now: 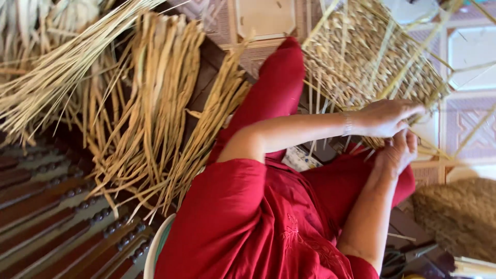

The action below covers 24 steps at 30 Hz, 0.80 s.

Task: The person weaves a basket by wrapping and threading dried plant strips around a wire frame by hand.

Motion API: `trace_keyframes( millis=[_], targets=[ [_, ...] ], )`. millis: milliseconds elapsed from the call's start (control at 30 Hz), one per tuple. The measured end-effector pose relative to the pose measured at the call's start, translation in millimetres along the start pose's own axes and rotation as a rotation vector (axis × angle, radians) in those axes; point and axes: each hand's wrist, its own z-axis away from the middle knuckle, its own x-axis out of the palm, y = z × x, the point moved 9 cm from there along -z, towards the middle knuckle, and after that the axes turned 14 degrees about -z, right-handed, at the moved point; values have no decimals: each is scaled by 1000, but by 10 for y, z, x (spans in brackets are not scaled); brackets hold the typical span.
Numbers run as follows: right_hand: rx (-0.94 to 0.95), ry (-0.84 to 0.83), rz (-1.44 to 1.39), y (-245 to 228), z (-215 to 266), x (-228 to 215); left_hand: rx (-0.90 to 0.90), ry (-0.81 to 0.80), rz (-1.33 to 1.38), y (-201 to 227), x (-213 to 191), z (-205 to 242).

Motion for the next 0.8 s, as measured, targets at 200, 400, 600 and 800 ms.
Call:
trace_keyframes(
  millis=[200, 400, 600, 800],
  targets=[
    [1, 20, 43, -6, -20, -50, 105, 366, -413, -294, -2082, 1416],
    [45, 79, 96, -36, -92, -182, -982, 61, -613, -1926, -3344, 3303],
    [65, 101, 188, -21, -219, -355, -1190, -178, -602, -2217, -2893, 3870],
    [83, 132, 202, -59, -199, -353, -1223, 59, -380, -2388, -3097, 3953]
  ],
)
